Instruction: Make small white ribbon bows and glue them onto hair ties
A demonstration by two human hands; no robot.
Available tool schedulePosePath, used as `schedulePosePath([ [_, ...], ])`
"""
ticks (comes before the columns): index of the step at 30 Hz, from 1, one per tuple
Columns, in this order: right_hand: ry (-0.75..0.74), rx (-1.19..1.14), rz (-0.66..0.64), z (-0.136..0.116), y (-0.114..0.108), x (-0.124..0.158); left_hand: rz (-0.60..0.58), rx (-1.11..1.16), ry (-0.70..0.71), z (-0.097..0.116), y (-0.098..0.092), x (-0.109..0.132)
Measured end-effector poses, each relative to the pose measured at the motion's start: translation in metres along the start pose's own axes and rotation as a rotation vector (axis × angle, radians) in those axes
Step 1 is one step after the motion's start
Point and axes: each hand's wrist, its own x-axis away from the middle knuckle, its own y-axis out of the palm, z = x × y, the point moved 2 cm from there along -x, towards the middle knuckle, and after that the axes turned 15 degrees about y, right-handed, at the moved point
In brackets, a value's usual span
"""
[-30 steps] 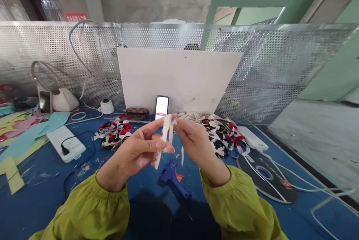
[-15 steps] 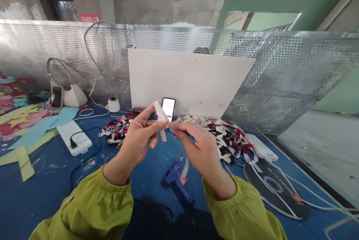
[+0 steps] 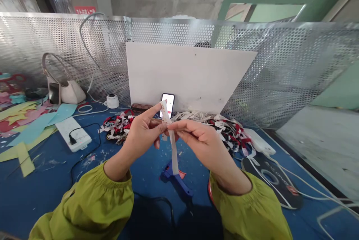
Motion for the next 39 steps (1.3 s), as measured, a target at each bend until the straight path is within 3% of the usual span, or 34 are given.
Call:
schedulePosePath([
  [3,0.000,0.038,0.047,0.000,-0.004,0.000,-0.033,-0.044,-0.004,0.000,0.002,0.001],
  [9,-0.310,0.320,0.094,-0.009,0.001,0.005,-0.034,0.018,-0.011,-0.005,0.007,0.003],
  [11,-0.331,0.322,0.173,-0.009,0.001,0.005,-0.040,0.024,-0.018,-0.005,0.008,0.003],
  [17,-0.214,0.203,0.332,-0.001,-0.002,-0.002,-0.133,0.028,-0.078,-0.004,0.013,0.006],
  [25,-0.190,0.225,0.356,0.004,0.004,-0.005,-0.081,-0.041,-0.085,-0.003,0.013,0.008],
  [30,-0.188,0.270,0.345,0.005,0.007,-0.004,-0.120,-0.173,-0.004,-0.007,0.012,0.010],
  [34,-0.163,0.333,0.423,0.005,0.008,-0.003,-0.082,-0.244,0.039,-0.015,0.012,0.013],
  [37,-0.081,0.270,0.515,0.007,0.009,-0.004,-0.085,-0.256,0.048,-0.015,0.015,0.013],
  [39,0.003,0.157,0.507,0.011,0.011,-0.006,-0.116,-0.310,0.075,-0.011,0.018,0.013],
])
